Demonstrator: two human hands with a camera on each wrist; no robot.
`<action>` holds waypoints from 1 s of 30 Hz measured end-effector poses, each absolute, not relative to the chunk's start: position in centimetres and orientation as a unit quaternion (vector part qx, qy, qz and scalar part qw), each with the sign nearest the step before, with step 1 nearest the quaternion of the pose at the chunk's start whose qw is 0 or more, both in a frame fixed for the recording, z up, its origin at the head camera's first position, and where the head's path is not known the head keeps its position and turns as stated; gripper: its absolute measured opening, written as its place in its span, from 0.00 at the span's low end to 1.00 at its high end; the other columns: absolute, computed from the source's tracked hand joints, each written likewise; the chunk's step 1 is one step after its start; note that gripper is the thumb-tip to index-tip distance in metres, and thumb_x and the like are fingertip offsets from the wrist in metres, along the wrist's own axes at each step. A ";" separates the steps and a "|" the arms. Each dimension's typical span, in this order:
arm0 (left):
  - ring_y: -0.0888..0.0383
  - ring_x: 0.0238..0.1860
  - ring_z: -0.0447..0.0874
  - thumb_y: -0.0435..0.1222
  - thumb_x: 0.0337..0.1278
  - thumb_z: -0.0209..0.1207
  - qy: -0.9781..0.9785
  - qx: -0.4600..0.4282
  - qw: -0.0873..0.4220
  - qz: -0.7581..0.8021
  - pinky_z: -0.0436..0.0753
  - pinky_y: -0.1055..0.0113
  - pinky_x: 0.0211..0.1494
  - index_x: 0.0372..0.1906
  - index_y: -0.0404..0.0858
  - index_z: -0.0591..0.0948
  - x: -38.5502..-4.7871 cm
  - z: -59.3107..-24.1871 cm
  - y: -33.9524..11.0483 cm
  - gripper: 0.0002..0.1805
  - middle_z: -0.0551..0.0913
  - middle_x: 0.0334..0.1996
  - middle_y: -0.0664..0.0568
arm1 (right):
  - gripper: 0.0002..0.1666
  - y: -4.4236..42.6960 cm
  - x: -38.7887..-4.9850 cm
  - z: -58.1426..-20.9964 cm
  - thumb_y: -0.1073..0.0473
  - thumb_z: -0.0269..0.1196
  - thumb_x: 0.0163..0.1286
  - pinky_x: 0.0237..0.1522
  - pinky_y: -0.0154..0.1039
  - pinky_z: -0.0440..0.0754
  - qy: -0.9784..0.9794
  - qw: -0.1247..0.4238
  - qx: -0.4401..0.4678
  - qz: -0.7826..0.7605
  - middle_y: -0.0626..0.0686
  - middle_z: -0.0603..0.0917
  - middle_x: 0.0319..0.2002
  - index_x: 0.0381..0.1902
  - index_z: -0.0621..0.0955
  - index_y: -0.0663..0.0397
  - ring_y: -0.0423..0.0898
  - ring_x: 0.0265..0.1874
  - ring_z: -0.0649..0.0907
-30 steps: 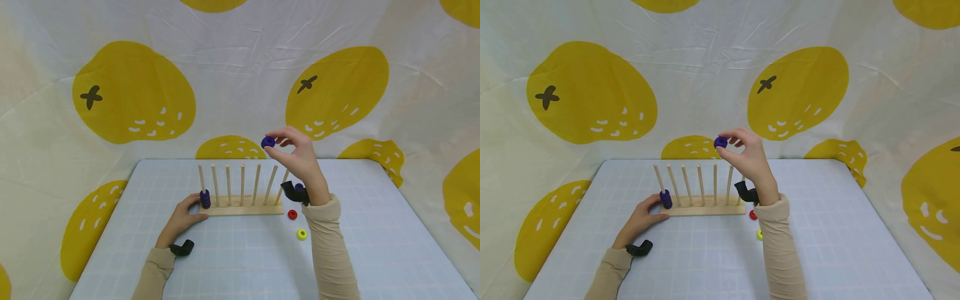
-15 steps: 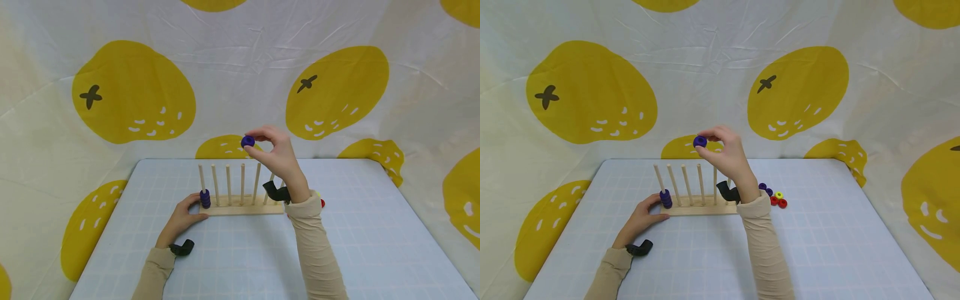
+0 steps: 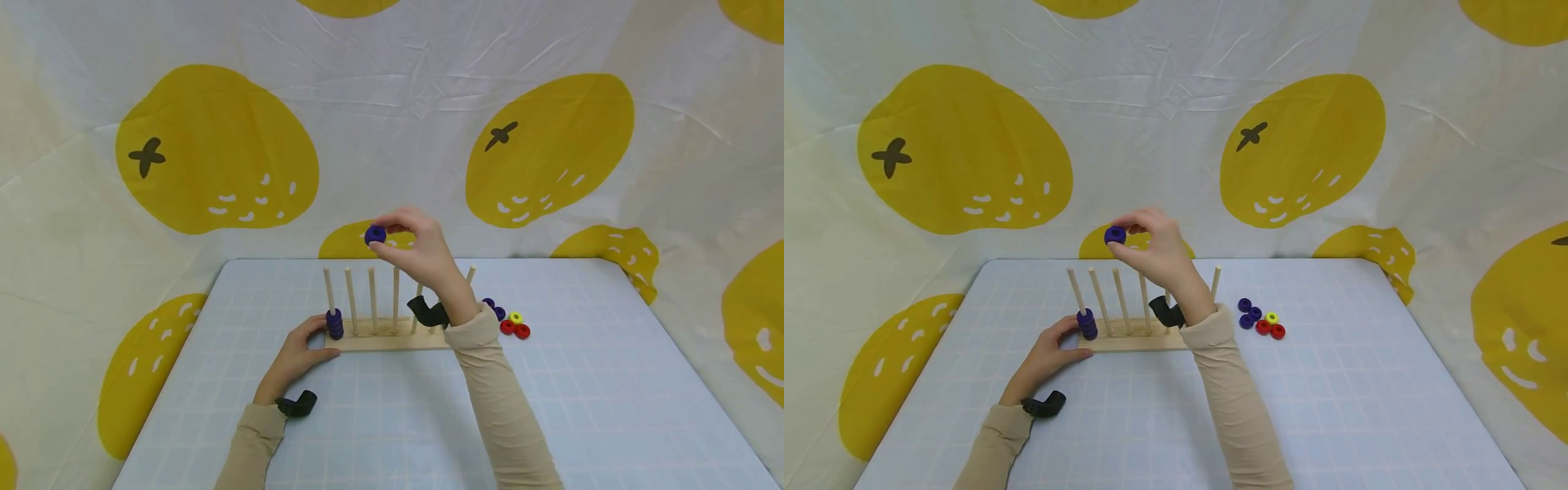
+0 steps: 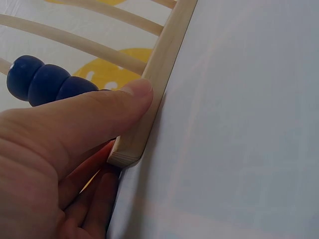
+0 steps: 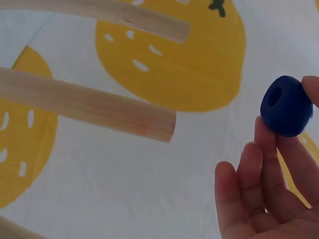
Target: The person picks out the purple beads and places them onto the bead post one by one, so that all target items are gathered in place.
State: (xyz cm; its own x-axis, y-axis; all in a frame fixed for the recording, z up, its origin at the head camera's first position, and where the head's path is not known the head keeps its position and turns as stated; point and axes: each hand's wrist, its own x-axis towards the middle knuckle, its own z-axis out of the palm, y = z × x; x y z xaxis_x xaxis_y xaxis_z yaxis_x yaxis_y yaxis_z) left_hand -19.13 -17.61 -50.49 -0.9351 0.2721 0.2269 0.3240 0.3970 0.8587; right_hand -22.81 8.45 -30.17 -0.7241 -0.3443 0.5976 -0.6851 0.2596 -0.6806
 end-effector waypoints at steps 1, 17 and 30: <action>0.41 0.67 0.69 0.26 0.44 0.74 -0.835 -0.180 0.026 -0.519 0.66 0.47 0.72 0.55 0.31 0.81 -19.1 -50.5 -17.6 0.28 0.78 0.60 0.40 | 0.15 8.2 -22.9 -30.2 0.67 0.72 0.60 0.52 0.40 0.81 -0.775 0.165 0.334 0.511 0.55 0.84 0.43 0.46 0.85 0.63 0.48 0.43 0.80; 0.41 0.67 0.69 0.27 0.46 0.74 -0.834 -0.188 0.025 -0.518 0.66 0.46 0.71 0.57 0.31 0.80 -19.1 -50.3 -17.7 0.29 0.77 0.61 0.40 | 0.15 4.1 -23.5 -30.5 0.64 0.72 0.60 0.49 0.38 0.81 -0.788 0.130 0.348 0.491 0.53 0.84 0.43 0.46 0.86 0.60 0.47 0.41 0.80; 0.42 0.67 0.69 0.29 0.47 0.74 -0.842 -0.183 0.024 -0.507 0.66 0.48 0.71 0.60 0.31 0.78 -20.0 -52.1 -18.1 0.31 0.76 0.62 0.41 | 0.15 2.5 -23.6 -31.0 0.64 0.72 0.61 0.47 0.32 0.78 -0.802 0.104 0.346 0.475 0.51 0.84 0.42 0.47 0.86 0.59 0.46 0.40 0.79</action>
